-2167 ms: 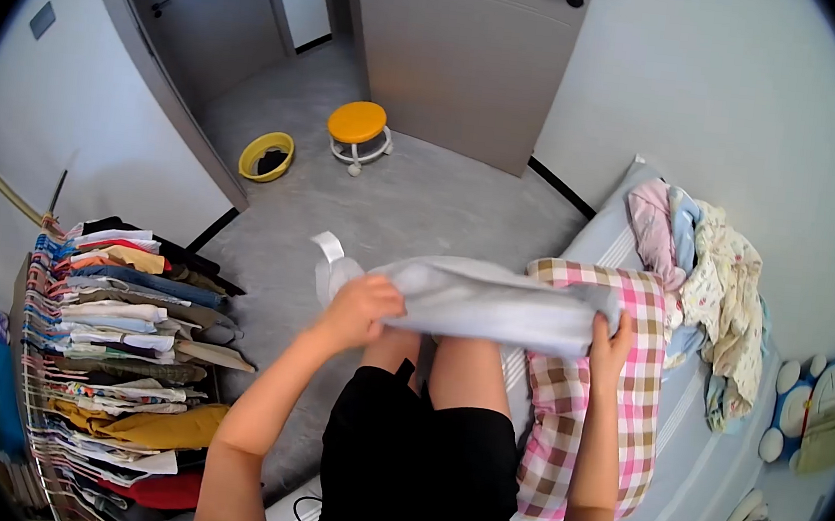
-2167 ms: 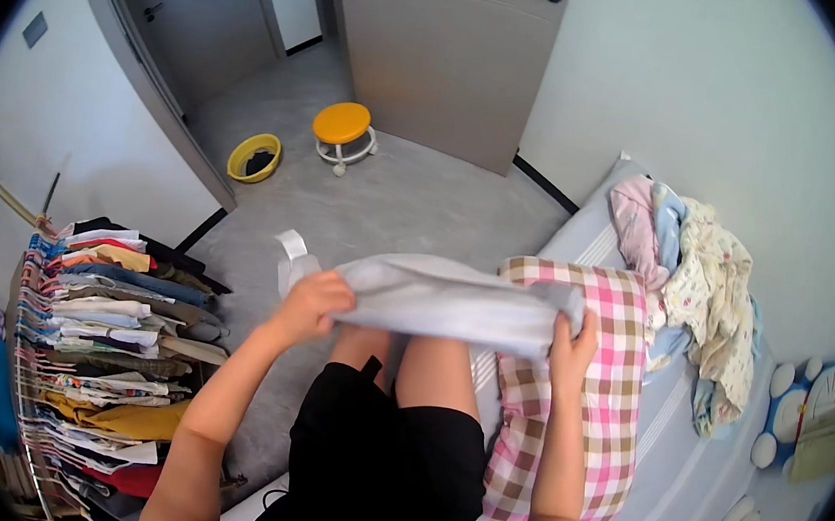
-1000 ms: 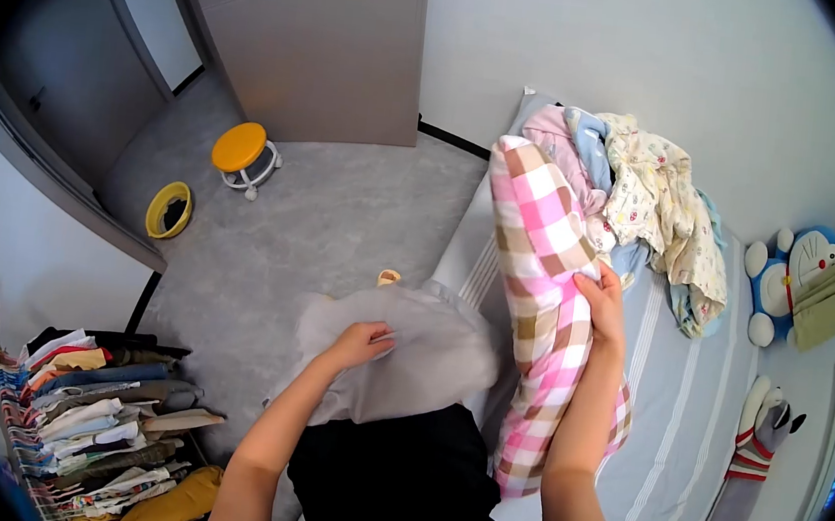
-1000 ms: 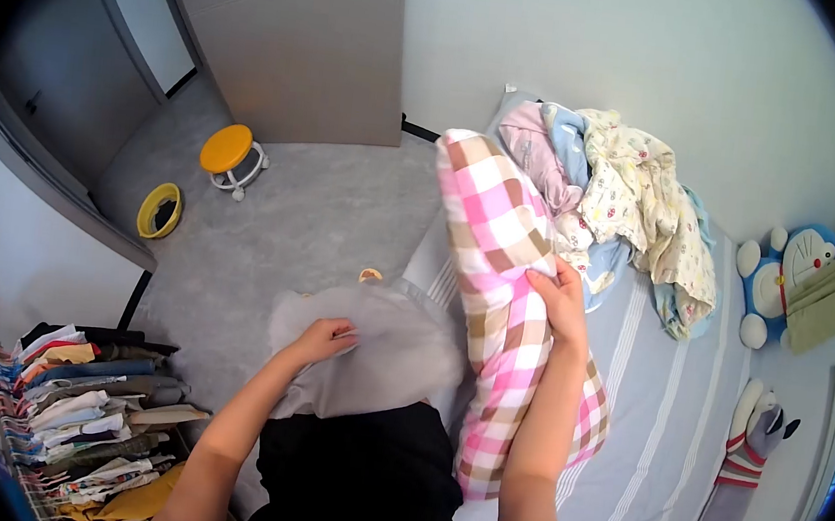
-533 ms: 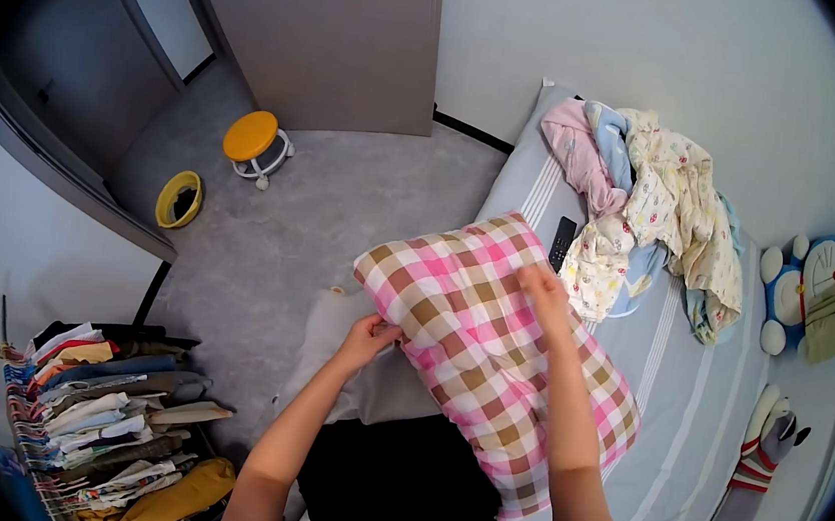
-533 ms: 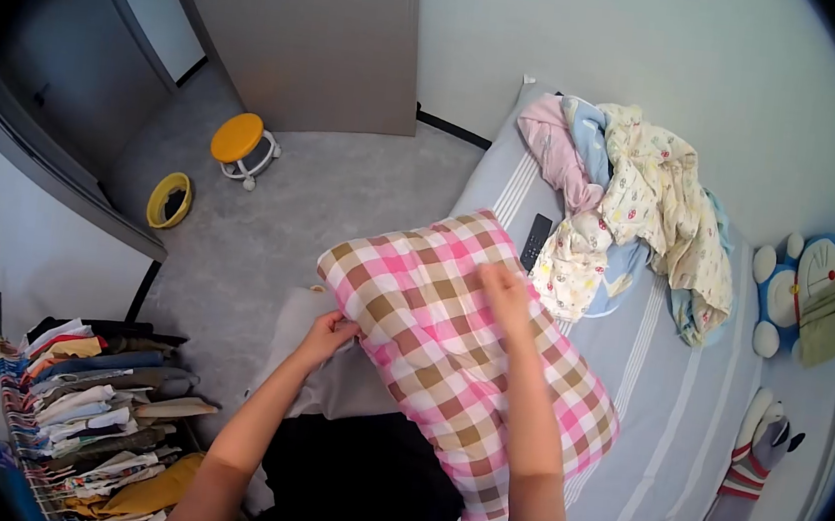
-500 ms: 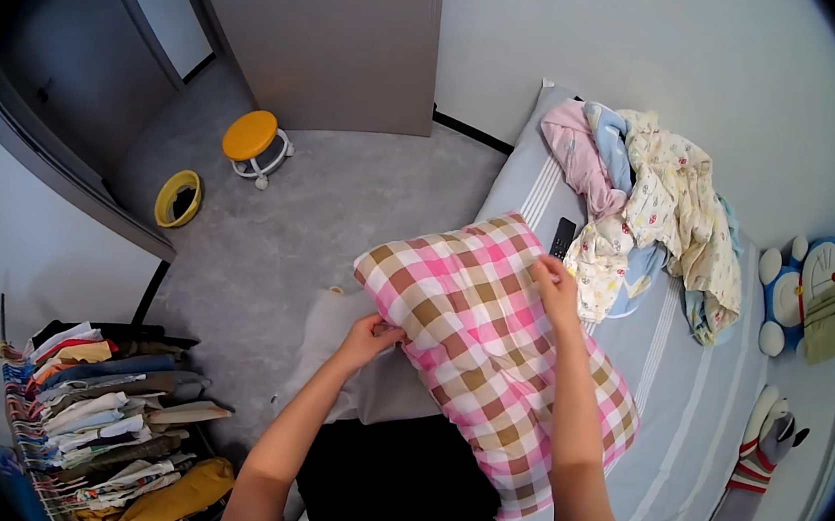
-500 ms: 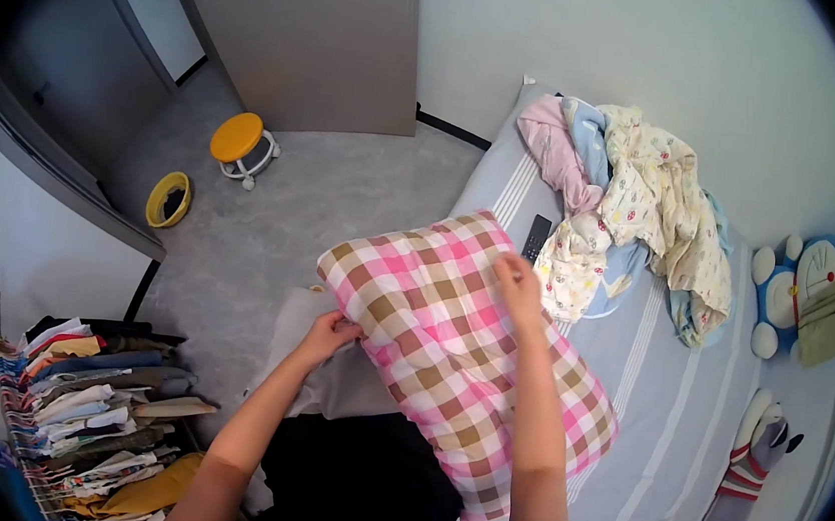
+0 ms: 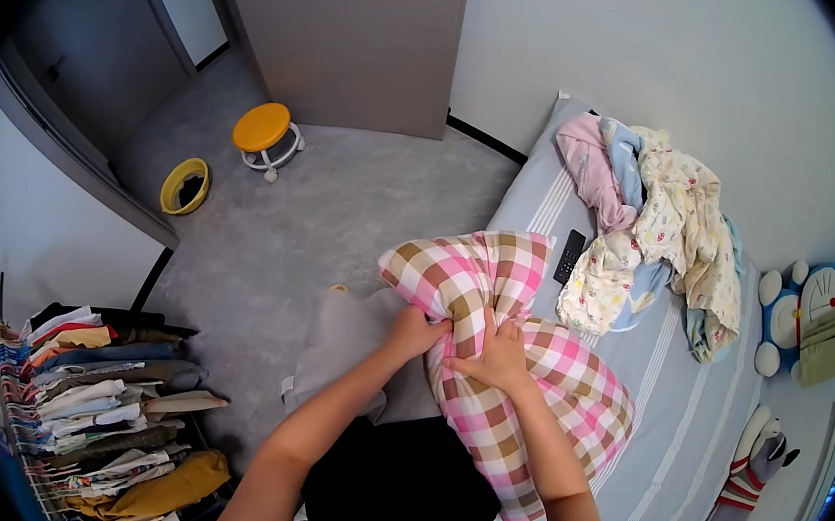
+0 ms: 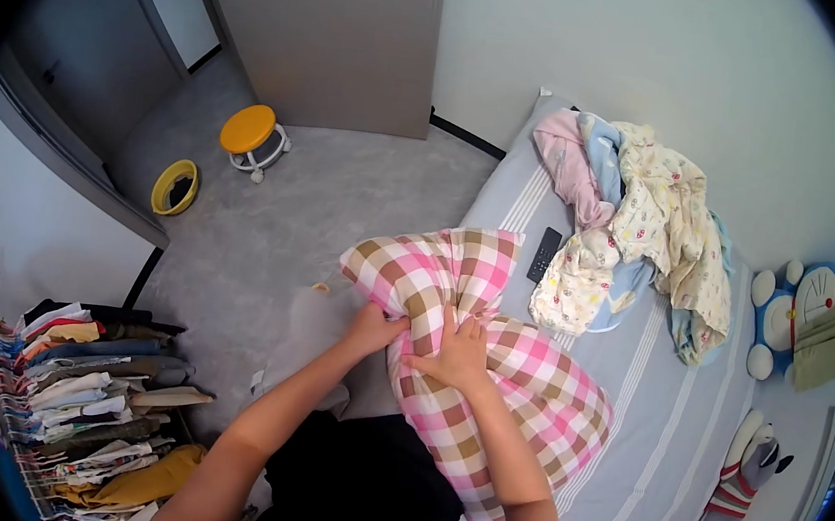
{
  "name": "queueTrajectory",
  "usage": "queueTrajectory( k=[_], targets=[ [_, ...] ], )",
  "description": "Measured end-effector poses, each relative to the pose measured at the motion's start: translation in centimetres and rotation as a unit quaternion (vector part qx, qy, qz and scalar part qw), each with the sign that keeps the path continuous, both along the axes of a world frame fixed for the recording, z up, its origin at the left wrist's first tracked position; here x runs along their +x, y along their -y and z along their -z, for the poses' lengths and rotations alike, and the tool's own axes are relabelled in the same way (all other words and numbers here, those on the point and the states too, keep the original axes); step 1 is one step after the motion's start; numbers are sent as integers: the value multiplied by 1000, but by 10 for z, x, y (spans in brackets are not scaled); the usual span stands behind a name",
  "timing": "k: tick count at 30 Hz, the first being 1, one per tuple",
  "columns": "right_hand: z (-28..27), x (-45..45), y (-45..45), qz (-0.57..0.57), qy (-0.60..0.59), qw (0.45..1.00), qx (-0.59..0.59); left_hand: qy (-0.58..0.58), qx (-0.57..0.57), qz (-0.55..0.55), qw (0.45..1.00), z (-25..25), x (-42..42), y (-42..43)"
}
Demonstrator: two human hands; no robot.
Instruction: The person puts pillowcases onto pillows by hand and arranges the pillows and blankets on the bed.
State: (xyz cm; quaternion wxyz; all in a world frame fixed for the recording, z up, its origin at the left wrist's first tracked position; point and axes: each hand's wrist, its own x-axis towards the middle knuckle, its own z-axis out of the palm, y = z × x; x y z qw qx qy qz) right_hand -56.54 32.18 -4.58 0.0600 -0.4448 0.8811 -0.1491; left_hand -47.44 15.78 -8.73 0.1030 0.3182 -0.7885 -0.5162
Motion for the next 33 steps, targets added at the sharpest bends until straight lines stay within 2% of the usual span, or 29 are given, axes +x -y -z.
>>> queueTrajectory(
  k=[1,2,5,7,8,11,12,14,15,17,20,24,27,28,31,32,33],
  targets=[
    [7,-2,2,4,-1,1000,-4,-5,1,-1,1000,1,-2,1],
    [13,-6,3,25,5,1000,-5,42,26,27,998,2,-3,4],
    [24,-29,12,83,27,996,-30,-92,131,29,987,11,5,5],
    [30,-47,12,110,52,990,-73,-51,66,84,993,-7,28,15],
    [31,-47,12,122,5,987,-105,-29,32,109,993,-14,42,24],
    [33,-47,8,131,66,972,-183,76,-236,133,960,-7,73,64],
    [21,-43,5,125,82,968,-201,106,-206,122,965,-18,76,76],
    [3,-39,-5,22,111,962,-249,163,-145,95,971,-50,70,101],
    [-7,-36,-9,-28,127,954,-269,108,-72,70,989,-51,64,111],
    [-52,-20,-16,-169,153,944,-239,-5,74,24,997,-47,46,129],
    [-73,3,-12,-327,200,903,-194,-10,152,38,988,-92,22,136],
    [-72,26,5,-430,249,854,-154,3,115,97,989,-99,2,135],
    [-90,41,18,-489,275,816,-138,-43,100,118,987,-105,-6,131],
    [-82,44,22,-483,261,821,-157,-50,94,135,985,-111,-5,128],
    [-66,33,27,-380,247,885,-104,-42,0,198,979,-137,13,124],
    [-41,25,30,-322,213,904,-185,-24,-73,204,976,-151,23,121],
    [-48,19,32,-254,226,926,-165,-7,-144,207,968,-170,35,114]
  ],
)
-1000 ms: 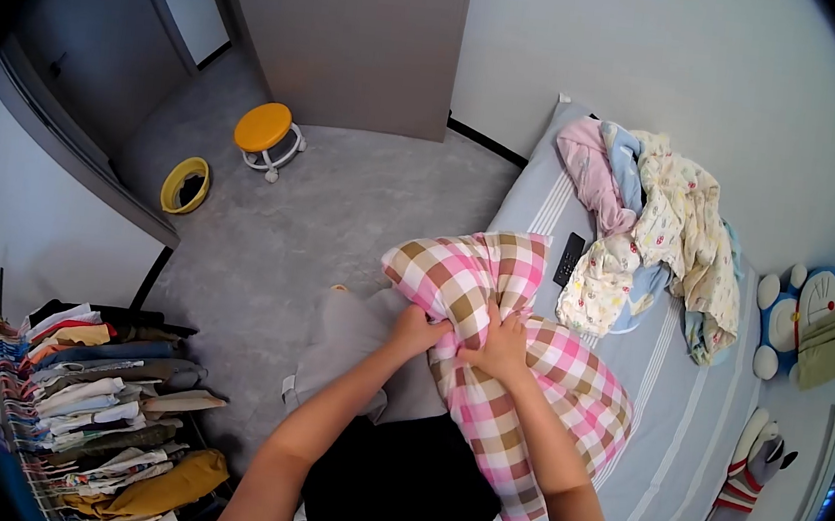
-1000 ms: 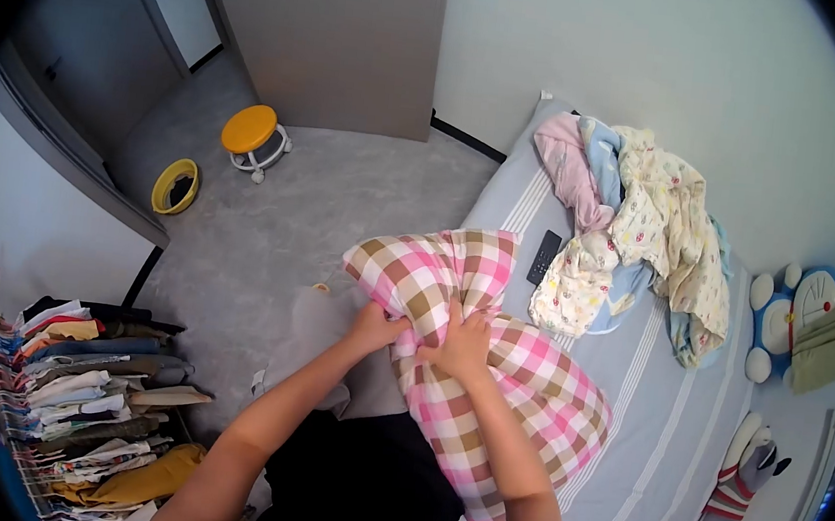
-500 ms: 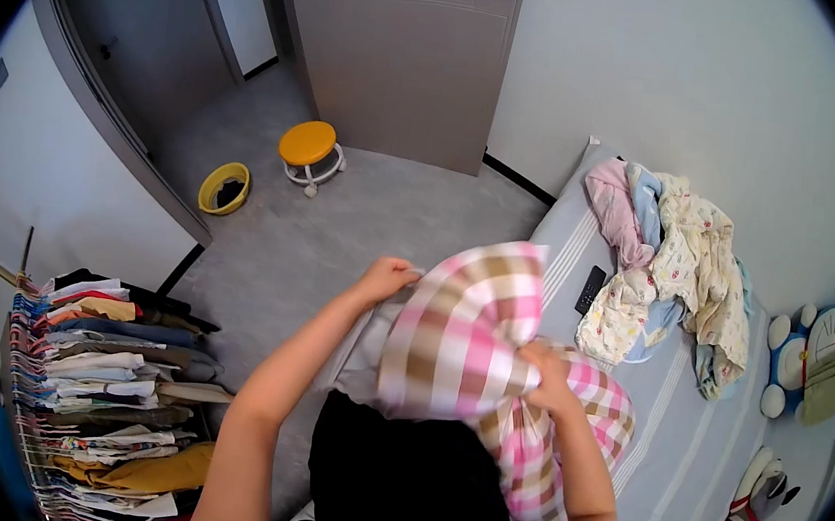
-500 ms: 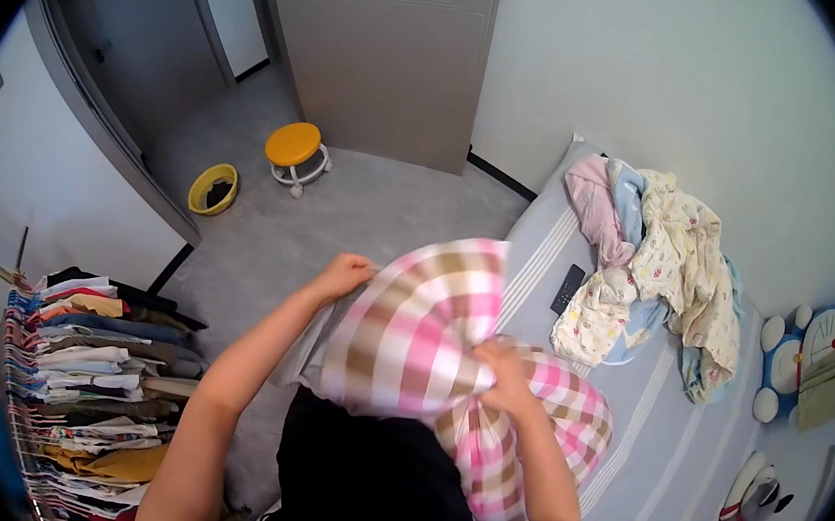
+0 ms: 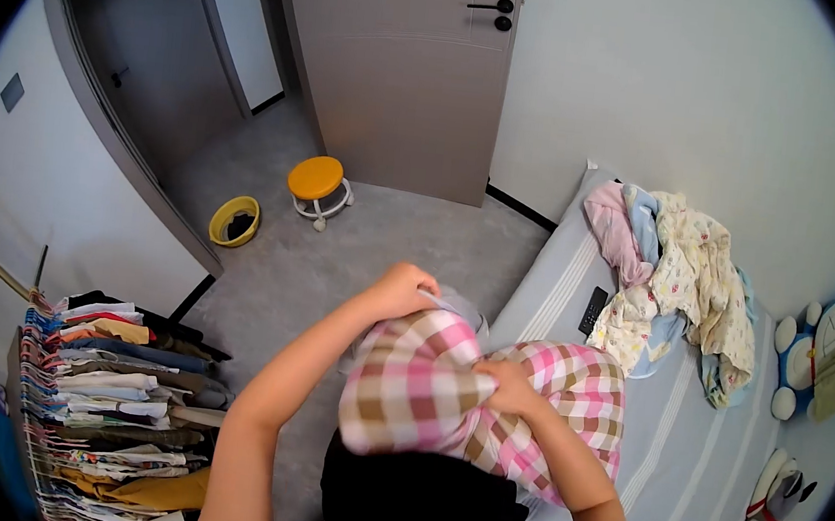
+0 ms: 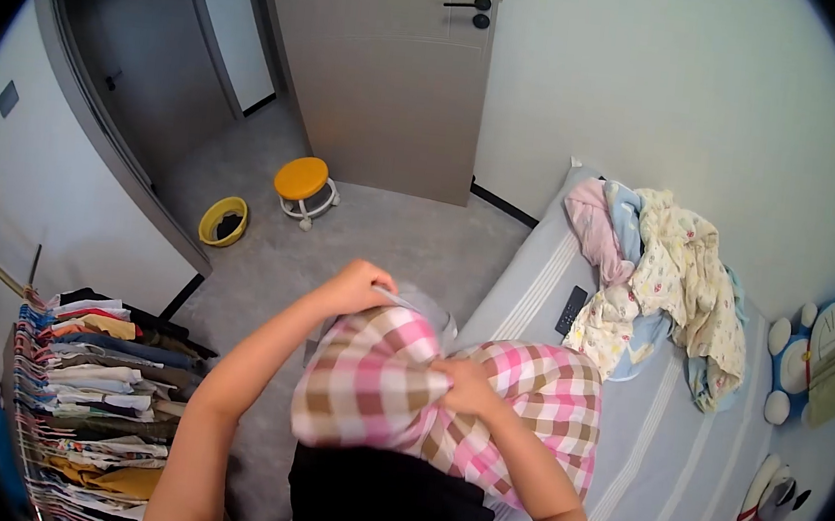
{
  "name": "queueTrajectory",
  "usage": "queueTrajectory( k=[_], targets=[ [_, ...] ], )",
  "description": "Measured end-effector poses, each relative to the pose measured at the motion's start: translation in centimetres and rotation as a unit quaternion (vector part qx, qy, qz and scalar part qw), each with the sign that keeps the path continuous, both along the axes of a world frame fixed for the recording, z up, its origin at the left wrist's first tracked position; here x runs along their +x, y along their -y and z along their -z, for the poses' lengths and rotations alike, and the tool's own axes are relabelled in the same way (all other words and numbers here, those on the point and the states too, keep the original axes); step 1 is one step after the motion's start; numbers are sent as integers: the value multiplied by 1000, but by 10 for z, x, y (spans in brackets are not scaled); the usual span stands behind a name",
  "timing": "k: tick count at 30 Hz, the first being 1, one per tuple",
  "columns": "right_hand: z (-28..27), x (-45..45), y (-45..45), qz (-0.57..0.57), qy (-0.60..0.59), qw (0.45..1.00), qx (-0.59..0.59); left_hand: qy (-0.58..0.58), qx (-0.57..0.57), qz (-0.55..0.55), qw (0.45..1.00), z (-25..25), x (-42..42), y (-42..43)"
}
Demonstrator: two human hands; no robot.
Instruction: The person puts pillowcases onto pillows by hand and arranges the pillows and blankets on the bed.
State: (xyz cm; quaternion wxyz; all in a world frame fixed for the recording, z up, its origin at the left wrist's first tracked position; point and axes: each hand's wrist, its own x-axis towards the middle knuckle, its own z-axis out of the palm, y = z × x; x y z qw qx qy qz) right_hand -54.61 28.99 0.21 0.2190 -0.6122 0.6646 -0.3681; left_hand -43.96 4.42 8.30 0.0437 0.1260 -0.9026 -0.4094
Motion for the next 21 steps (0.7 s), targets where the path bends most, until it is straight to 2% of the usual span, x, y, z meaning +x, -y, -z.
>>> queueTrajectory(
  k=[2,4,7,10,11,13,15,16,18,21],
  targets=[
    [-21,-10,6,122,26,989,82,-31,-142,-39,989,-1,18,0],
    [-18,-15,13,151,40,985,72,-98,-278,-121,948,26,33,14],
    [-25,-17,23,205,42,975,70,-67,-366,-258,892,53,53,46],
    [-28,-27,33,259,39,962,80,-54,-407,-301,861,60,87,59],
    [-25,-31,38,275,38,957,83,-55,-371,-311,873,63,92,57],
    [-8,-33,56,281,-39,951,126,-57,-299,-330,893,54,103,49],
    [5,-28,77,293,-74,936,181,-87,-103,-330,934,25,103,38],
    [10,-30,84,314,-50,932,172,-103,-2,-326,940,16,99,30],
    [20,-39,99,357,-7,921,155,-159,130,-297,932,28,91,12],
    [15,-53,101,328,88,927,160,-156,-70,-268,948,40,85,-30]
  ],
)
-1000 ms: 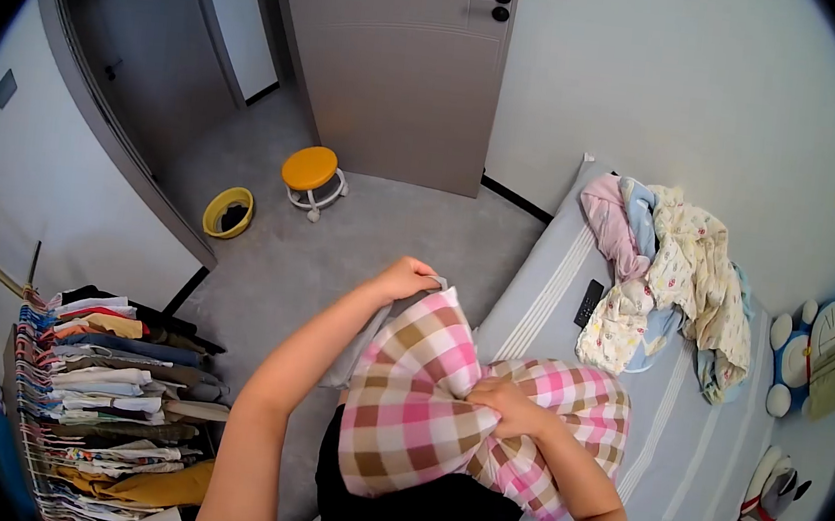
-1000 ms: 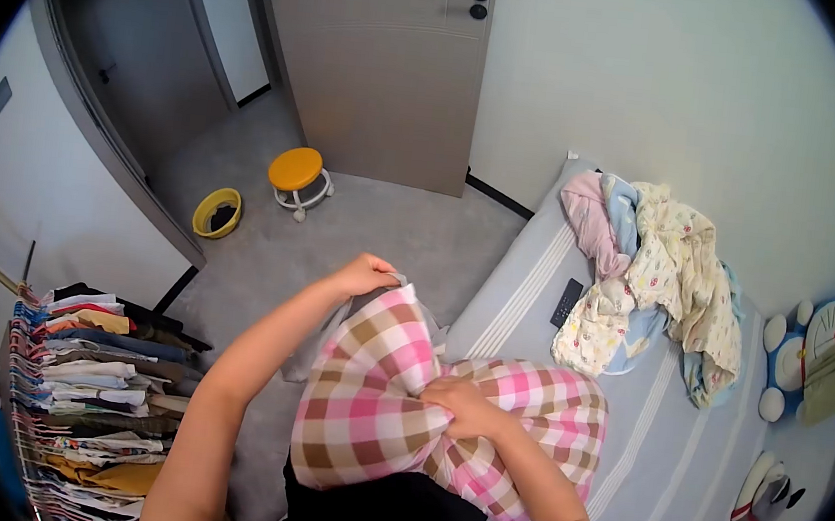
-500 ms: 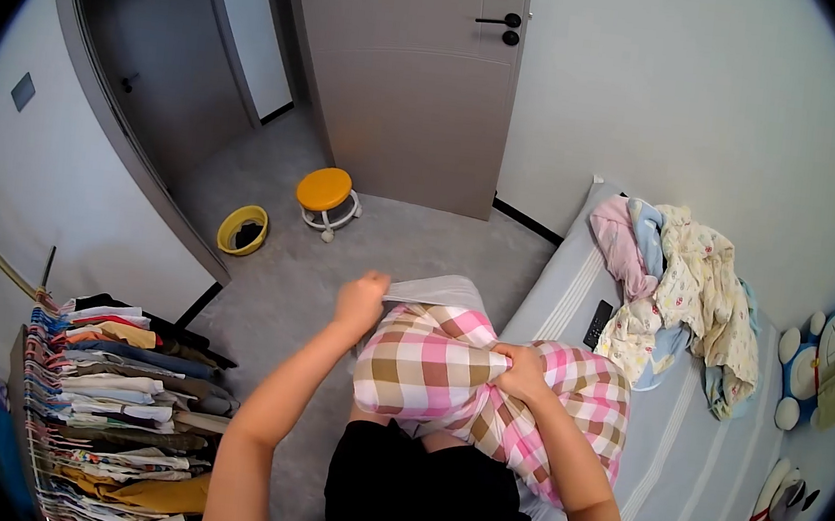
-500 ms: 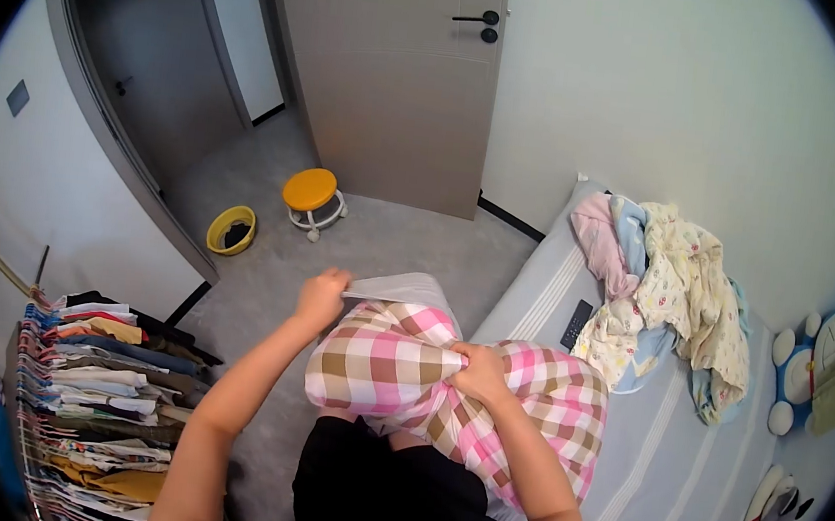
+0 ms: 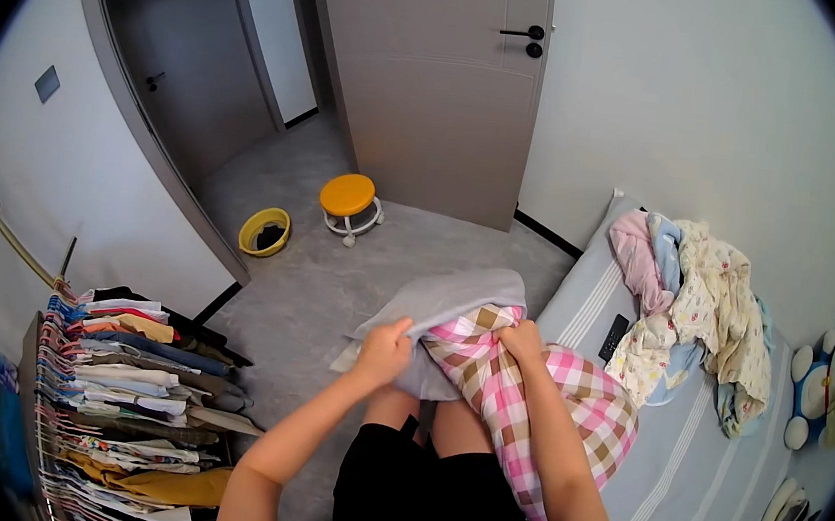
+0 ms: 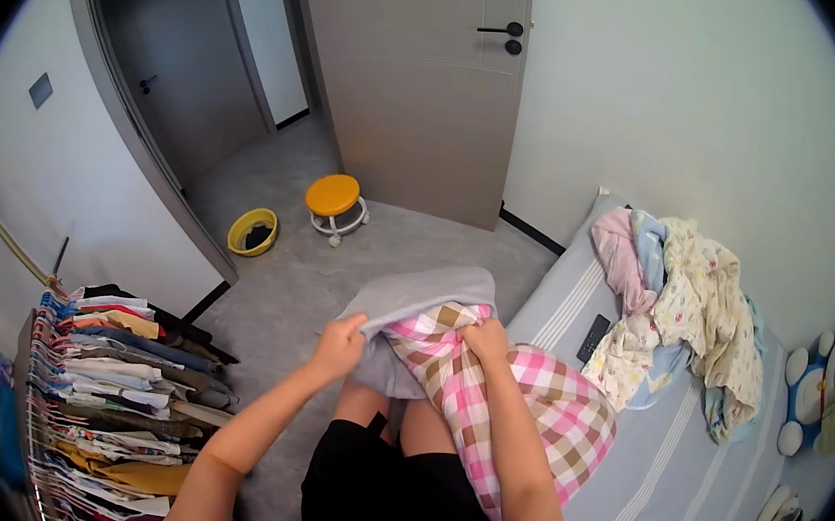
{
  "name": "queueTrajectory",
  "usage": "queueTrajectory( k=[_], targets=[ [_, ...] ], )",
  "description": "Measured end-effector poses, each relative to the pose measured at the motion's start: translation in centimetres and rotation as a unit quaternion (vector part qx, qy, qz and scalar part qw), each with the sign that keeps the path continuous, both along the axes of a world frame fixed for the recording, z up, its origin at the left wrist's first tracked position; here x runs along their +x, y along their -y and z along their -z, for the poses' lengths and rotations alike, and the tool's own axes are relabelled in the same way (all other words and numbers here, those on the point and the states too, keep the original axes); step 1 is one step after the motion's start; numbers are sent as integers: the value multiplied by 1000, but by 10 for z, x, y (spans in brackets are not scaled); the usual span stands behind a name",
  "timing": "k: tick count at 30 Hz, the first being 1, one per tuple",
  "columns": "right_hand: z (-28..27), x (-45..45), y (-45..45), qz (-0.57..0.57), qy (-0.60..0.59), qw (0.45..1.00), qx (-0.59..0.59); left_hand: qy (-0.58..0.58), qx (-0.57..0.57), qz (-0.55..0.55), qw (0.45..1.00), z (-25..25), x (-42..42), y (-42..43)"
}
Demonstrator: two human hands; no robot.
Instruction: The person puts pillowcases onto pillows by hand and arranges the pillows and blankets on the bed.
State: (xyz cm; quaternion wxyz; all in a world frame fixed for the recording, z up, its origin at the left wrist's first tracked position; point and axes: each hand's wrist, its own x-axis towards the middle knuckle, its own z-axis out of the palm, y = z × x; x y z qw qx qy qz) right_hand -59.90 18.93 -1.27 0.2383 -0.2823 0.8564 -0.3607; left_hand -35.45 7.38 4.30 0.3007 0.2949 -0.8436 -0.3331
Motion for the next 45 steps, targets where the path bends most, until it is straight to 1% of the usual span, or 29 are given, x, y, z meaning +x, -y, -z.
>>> queueTrajectory(
  k=[1,2,4,5,6,7,9,10,11,12,13,14,16,18,20,23,25,26,29,30,32,35,36,37,39,40,42,43,45],
  targets=[
    [-7,-2,-1,-6,31,999,-7,28,-51,10,998,0,-1,-7],
    [-13,-4,-3,-21,139,988,-61,57,-100,19,993,1,-4,-13],
    [-27,4,-8,-48,348,923,-159,61,-104,-13,993,27,-9,-17],
    [-28,8,-5,-31,357,918,-172,64,-105,-29,992,41,-11,-20],
    [-28,13,-2,-13,366,912,-186,26,-110,-21,993,44,-14,-32],
    [-26,20,-1,6,378,904,-199,31,-102,6,994,42,-15,-47],
    [2,23,8,53,340,921,-181,72,-52,46,995,19,-17,-87],
    [26,26,13,67,315,927,-191,-24,-47,76,996,41,-18,-97],
    [41,30,16,81,292,932,-200,-12,-28,98,995,44,-13,-103],
    [40,35,16,71,313,919,-229,0,-7,120,993,45,-9,-109],
    [41,39,15,61,276,929,-237,14,16,143,990,45,-6,-113],
    [42,45,13,51,240,938,-245,83,38,138,986,45,-3,-109],
    [36,57,12,32,142,960,-238,214,30,94,972,3,-10,-87],
    [30,73,13,12,21,979,-204,212,30,32,976,-24,-23,-60],
    [17,90,11,-18,-46,984,-171,151,-223,-28,963,1,-36,-26],
    [27,101,7,-72,-153,970,-172,277,-203,7,939,26,-40,2],
    [15,106,0,-76,-231,952,-188,248,-184,53,950,32,-39,6],
    [12,107,-3,-87,-236,957,-144,235,-172,76,954,35,-35,8],
    [26,102,-15,-85,-194,968,-133,248,-53,87,963,43,-27,21],
    [28,99,-17,-89,-160,971,-153,249,-59,79,964,50,-25,25],
    [39,98,-17,-107,-192,962,-165,248,-72,63,964,62,-25,29],
    [45,97,-17,-137,-221,948,-183,104,-52,22,993,56,-34,-6],
    [46,98,-16,-145,-226,945,-189,79,-16,31,996,48,-37,-25],
    [50,96,-17,-189,-210,947,-151,55,20,40,997,44,-40,-43],
    [63,87,-22,-276,-175,942,-73,22,73,76,994,63,-43,-73],
    [67,88,-23,-265,-166,943,-111,2,99,94,991,72,-44,-80],
    [65,94,-26,-241,-150,941,-185,25,104,26,994,82,-44,-79],
    [58,95,-27,-255,-183,933,-175,38,105,-7,994,83,-44,-77],
    [38,96,-36,-282,-247,914,-154,78,78,22,994,71,-47,-65]
  ],
)
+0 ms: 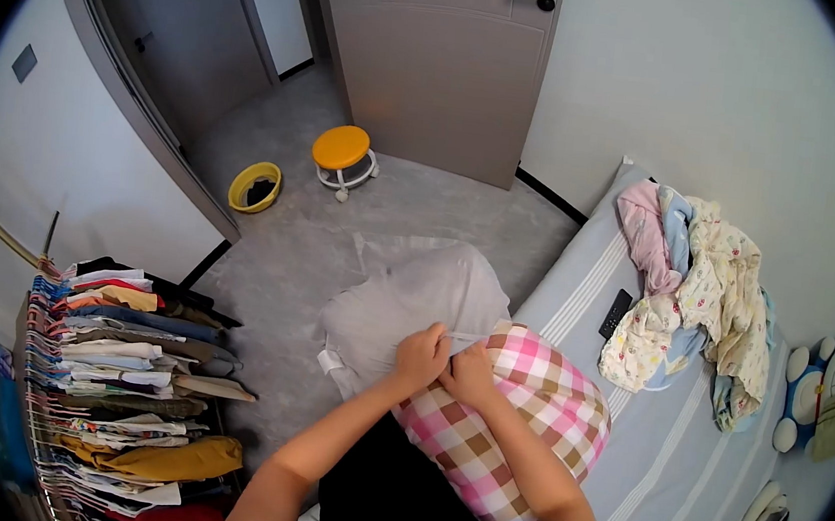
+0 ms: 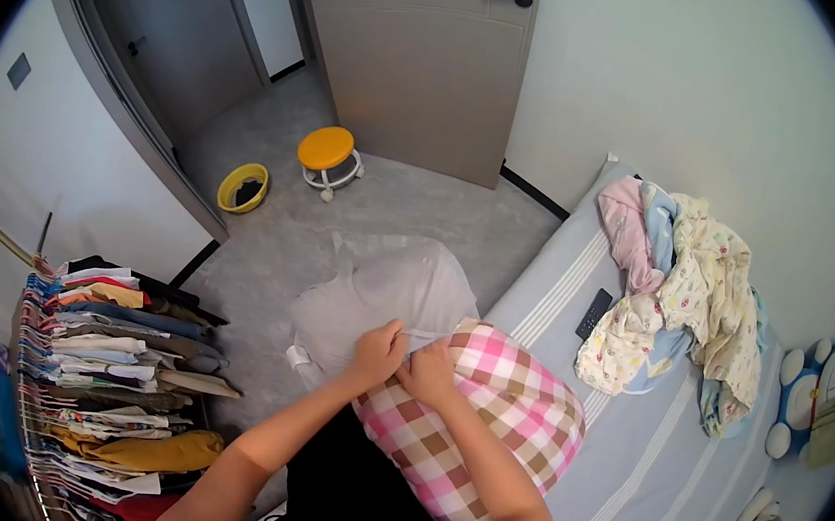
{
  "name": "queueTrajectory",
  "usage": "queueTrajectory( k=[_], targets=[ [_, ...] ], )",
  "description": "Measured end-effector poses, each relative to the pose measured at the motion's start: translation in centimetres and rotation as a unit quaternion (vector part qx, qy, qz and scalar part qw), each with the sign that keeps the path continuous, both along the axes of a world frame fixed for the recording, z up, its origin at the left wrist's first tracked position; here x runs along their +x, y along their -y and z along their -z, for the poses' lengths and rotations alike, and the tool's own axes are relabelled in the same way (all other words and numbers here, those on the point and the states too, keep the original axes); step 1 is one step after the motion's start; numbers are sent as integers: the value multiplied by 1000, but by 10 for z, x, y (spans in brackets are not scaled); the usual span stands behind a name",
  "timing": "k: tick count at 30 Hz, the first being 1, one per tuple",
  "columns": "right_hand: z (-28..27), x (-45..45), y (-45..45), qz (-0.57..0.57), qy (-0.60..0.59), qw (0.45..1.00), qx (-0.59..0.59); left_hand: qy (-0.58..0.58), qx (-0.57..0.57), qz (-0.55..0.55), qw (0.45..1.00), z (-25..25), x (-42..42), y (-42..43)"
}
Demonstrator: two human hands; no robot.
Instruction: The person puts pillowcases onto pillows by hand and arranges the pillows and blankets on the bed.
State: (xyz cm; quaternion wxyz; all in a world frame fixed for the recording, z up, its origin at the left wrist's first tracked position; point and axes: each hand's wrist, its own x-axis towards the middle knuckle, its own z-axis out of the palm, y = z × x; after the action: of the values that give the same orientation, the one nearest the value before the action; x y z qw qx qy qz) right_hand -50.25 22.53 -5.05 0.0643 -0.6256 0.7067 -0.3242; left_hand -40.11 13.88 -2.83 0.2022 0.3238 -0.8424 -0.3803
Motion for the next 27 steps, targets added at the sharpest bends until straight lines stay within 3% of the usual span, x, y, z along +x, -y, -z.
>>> queueTrajectory(
  k=[1,4,7,10,12,16,19,22,24,25,27],
  targets=[
    [-8,1,-4,-16,4,999,-29,18,-13,17,1000,-10,-4,5],
    [-21,6,-11,-41,30,999,9,6,-189,68,980,-22,-18,6],
    [-12,12,-13,-11,-84,991,-100,89,-247,81,962,-10,-34,20],
    [-22,-16,-23,-89,84,991,48,32,-240,54,969,-1,-41,26],
    [-23,-55,-22,9,336,922,194,5,-232,38,972,9,-42,29],
    [16,-121,6,147,193,970,32,13,-262,58,963,0,-26,21],
    [12,-133,31,169,216,942,194,-1,-237,44,970,31,-21,30],
    [69,-154,53,96,336,905,242,-116,-95,-68,986,25,-24,28],
    [134,-158,69,53,432,869,237,-188,30,-72,979,19,-42,25],
    [136,-154,71,33,478,846,233,-223,94,-72,968,14,-52,20],
    [112,-142,60,29,554,808,197,-193,73,-39,978,4,-69,0]
  ],
)
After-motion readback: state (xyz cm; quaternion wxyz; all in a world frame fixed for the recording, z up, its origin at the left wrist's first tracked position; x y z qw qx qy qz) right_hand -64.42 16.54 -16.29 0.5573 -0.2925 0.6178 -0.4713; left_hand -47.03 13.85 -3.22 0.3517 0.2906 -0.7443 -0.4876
